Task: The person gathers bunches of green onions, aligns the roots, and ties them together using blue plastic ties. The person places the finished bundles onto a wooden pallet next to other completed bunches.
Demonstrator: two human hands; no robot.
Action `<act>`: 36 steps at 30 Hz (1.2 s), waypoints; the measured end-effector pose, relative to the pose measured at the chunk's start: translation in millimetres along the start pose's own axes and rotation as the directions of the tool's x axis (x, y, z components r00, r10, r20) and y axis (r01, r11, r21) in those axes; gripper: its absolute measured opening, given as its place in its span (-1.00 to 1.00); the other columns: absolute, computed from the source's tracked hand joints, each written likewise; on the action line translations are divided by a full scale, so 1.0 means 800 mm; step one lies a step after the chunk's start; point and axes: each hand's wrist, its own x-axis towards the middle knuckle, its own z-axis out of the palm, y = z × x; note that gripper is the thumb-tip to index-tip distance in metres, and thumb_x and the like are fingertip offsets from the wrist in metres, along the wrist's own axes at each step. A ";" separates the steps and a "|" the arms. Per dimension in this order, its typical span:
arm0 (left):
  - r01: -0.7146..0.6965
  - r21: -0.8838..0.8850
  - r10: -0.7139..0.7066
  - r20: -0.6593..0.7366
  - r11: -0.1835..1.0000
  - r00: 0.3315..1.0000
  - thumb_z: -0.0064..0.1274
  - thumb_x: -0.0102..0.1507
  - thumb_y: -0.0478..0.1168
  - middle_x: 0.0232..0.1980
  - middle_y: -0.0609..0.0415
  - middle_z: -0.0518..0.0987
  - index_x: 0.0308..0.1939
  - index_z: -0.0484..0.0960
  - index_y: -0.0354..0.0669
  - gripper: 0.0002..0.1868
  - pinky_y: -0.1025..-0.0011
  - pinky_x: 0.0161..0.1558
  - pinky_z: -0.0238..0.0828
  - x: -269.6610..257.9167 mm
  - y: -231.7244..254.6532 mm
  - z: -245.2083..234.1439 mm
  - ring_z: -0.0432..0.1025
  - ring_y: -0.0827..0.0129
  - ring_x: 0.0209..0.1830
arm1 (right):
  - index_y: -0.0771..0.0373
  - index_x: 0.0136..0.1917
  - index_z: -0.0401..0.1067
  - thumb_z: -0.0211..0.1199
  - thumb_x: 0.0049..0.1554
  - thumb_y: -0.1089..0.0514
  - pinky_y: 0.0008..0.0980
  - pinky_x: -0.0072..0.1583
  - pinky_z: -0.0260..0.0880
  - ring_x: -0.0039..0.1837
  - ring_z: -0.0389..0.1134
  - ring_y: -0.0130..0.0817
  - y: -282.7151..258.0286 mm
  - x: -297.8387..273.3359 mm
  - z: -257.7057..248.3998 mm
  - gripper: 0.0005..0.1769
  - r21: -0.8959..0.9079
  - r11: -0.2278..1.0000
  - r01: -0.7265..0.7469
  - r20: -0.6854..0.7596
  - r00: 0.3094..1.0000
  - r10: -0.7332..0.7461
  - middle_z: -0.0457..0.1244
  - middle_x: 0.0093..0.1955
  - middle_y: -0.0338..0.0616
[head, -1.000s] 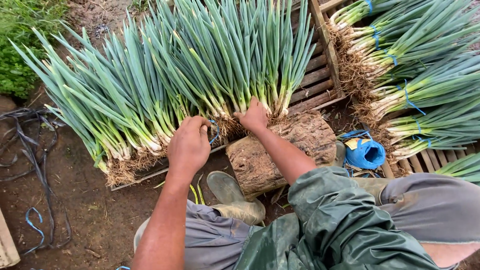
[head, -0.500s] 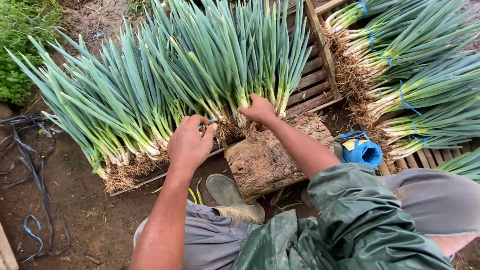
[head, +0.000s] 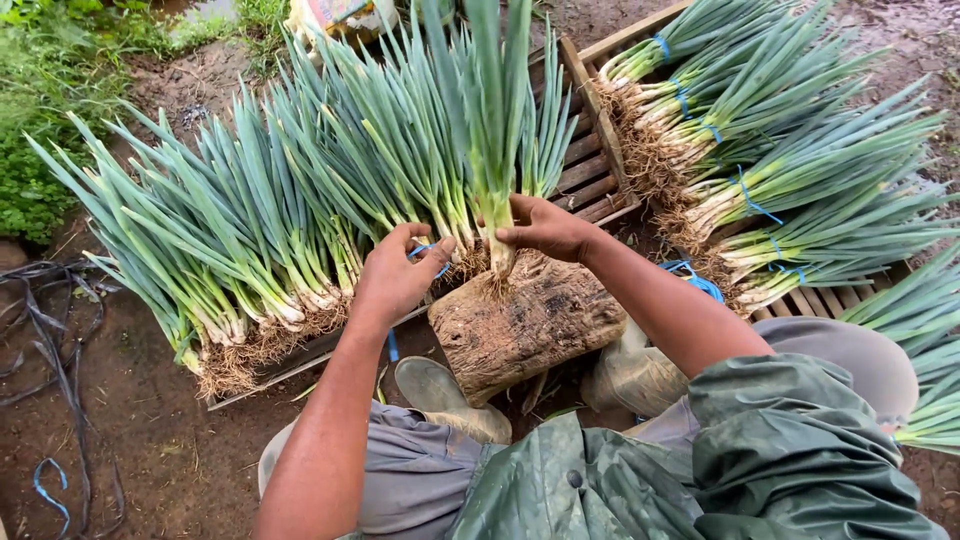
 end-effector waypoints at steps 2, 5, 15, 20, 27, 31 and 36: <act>-0.021 -0.097 0.025 0.043 0.995 0.999 0.17 0.21 0.36 0.05 0.02 0.63 0.36 0.44 0.01 -0.21 0.09 0.21 0.37 -0.006 0.009 0.023 0.53 0.16 0.11 | 0.28 0.51 0.19 0.46 0.11 0.13 0.06 0.33 0.41 0.35 0.30 0.06 -0.007 -0.019 0.010 -0.20 -0.092 0.996 -0.002 0.023 1.000 0.004 0.21 0.40 0.19; -0.042 -0.293 0.077 0.109 0.955 0.991 0.23 0.18 0.36 0.25 -0.21 0.53 0.52 0.21 -0.20 0.05 0.05 0.25 0.33 -0.030 0.029 0.048 0.44 0.07 0.19 | 0.34 0.58 0.05 0.45 0.11 0.12 0.15 0.38 0.34 0.42 0.25 0.23 -0.047 -0.065 0.054 -0.08 -0.261 0.965 -0.019 0.056 0.998 0.035 0.08 0.50 0.35; -0.214 -0.886 0.167 -0.158 0.411 0.973 0.45 0.14 -0.21 -0.07 0.04 0.54 0.22 0.41 -0.35 -0.32 0.20 0.10 0.40 -0.026 0.038 0.149 0.48 0.32 -0.07 | 0.24 0.41 0.26 0.63 -0.09 -0.09 0.07 0.04 0.55 0.01 0.46 0.12 -0.070 -0.143 0.094 -0.06 -0.813 0.557 0.171 0.039 0.970 -0.240 0.28 0.21 0.17; -0.203 -0.946 0.224 -0.148 0.252 0.963 0.33 0.21 -0.22 -0.16 0.13 0.63 0.09 0.54 -0.02 -0.59 0.19 0.13 0.26 -0.016 0.023 0.135 0.44 0.32 -0.07 | 0.25 0.44 0.30 0.36 0.17 0.15 -0.09 0.18 0.51 0.14 0.43 -0.05 -0.104 -0.166 0.067 -0.40 -0.697 0.716 0.041 -0.078 0.988 -0.132 0.30 0.24 0.09; -0.196 -0.980 0.400 -0.165 0.037 0.902 0.09 0.28 -0.17 -0.09 0.12 0.67 0.31 0.37 0.01 -0.49 0.35 -0.12 0.59 0.022 -0.010 0.122 0.56 0.37 -0.04 | 0.18 0.21 0.53 0.29 0.28 0.16 -0.28 0.09 0.47 0.00 0.43 -0.34 -0.118 -0.173 0.043 -0.77 -0.578 0.784 0.226 -0.171 0.906 -0.388 0.40 -0.01 -0.07; -0.203 -0.979 0.410 -0.172 0.034 0.896 0.07 0.28 -0.19 -0.10 0.11 0.63 0.33 0.37 0.01 -0.48 0.33 -0.12 0.61 0.032 -0.017 0.124 0.55 0.34 -0.03 | 0.19 0.18 0.54 0.27 0.28 0.19 -0.24 0.08 0.48 0.00 0.47 -0.26 -0.115 -0.162 0.041 -0.80 -0.614 0.751 0.242 -0.134 0.906 -0.401 0.41 -0.03 -0.02; -0.213 -0.977 0.424 -0.188 0.012 0.886 0.06 0.28 -0.25 -0.15 0.12 0.60 0.32 0.38 0.00 -0.49 0.28 0.01 0.62 0.038 -0.022 0.122 0.58 0.30 0.00 | 0.25 0.11 0.54 0.28 0.26 0.23 -0.21 0.02 0.45 -0.05 0.41 -0.24 -0.113 -0.153 0.044 -0.85 -0.618 0.759 0.206 -0.093 0.939 -0.331 0.38 -0.08 0.00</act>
